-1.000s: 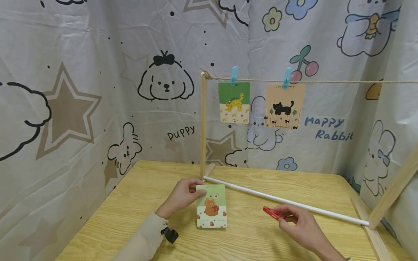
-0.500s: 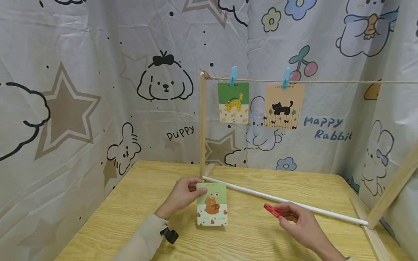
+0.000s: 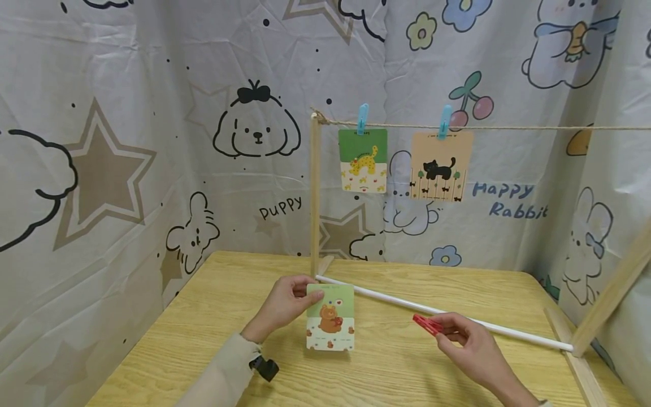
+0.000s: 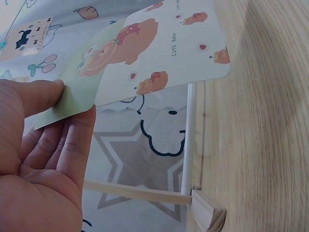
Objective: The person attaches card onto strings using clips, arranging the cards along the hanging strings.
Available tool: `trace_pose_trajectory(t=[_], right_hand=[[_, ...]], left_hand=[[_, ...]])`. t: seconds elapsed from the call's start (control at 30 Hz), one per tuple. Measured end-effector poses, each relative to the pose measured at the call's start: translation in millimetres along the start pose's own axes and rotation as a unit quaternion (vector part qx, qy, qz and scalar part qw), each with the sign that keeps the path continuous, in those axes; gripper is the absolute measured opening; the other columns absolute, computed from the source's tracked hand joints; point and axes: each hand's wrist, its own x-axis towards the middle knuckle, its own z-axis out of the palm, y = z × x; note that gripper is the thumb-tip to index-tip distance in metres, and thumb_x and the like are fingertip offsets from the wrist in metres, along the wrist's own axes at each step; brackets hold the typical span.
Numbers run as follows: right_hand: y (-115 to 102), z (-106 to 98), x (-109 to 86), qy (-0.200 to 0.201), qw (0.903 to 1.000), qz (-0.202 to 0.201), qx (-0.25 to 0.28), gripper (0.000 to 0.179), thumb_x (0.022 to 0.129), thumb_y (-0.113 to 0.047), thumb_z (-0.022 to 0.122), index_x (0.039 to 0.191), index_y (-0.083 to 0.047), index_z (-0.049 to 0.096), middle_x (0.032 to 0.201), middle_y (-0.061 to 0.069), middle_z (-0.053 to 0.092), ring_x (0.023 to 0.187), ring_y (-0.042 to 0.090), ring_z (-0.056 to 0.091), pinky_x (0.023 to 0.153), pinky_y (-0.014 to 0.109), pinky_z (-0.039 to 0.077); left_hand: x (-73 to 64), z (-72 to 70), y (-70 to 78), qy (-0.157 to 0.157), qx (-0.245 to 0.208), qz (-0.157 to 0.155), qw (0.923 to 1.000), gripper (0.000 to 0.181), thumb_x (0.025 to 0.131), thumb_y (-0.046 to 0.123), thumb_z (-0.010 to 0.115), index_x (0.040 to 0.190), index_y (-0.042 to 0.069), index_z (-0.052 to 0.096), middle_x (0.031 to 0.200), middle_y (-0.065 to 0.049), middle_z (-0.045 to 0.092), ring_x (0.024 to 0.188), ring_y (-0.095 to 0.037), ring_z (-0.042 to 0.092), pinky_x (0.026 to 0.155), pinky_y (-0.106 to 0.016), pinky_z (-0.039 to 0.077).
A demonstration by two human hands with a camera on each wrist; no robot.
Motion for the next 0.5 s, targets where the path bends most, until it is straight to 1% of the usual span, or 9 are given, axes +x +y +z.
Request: trace_pose_trajectory(t=[0.17, 0.3, 0.5], right_hand=[[-2.9, -2.8, 1.2, 0.0, 1.0, 0.0, 0.004, 0.023, 0.094, -0.004, 0.073, 0.117, -0.008, 0.072, 0.103, 0.005, 0.073, 0.089, 0.01, 0.069, 0.076, 0.021, 0.057], [-4.4, -5.0, 1.6, 0.005, 0.9999, 0.011, -0.003, 0.024, 0.094, -0.007, 0.073, 0.118, -0.008, 0.073, 0.104, 0.005, 0.073, 0.088, 0.009, 0.069, 0.074, 0.022, 0.057], [-5.0, -6.5, 2.5, 0.014, 0.9998, 0.013, -0.002, 0.024, 0.095, -0.009, 0.074, 0.119, -0.007, 0.073, 0.104, 0.008, 0.074, 0.086, 0.007, 0.068, 0.071, 0.025, 0.058]], left_hand=[[-0.6, 0.9, 3.1, 0.003, 0.0, 0.001, 1.0, 0.02, 0.096, 0.029, 0.076, 0.107, 0.012, 0.076, 0.091, -0.001, 0.078, 0.077, -0.014, 0.073, 0.069, -0.028, 0.057], [-1.1, 2.0, 6.1, 0.001, -0.002, -0.002, 1.0, 0.02, 0.097, 0.03, 0.075, 0.107, 0.013, 0.076, 0.091, -0.001, 0.078, 0.078, -0.015, 0.073, 0.07, -0.028, 0.057], [-1.2, 3.3, 10.1, 0.004, -0.005, 0.009, 0.9999, 0.017, 0.097, 0.027, 0.075, 0.106, 0.012, 0.077, 0.09, -0.002, 0.078, 0.078, -0.015, 0.073, 0.07, -0.027, 0.057]])
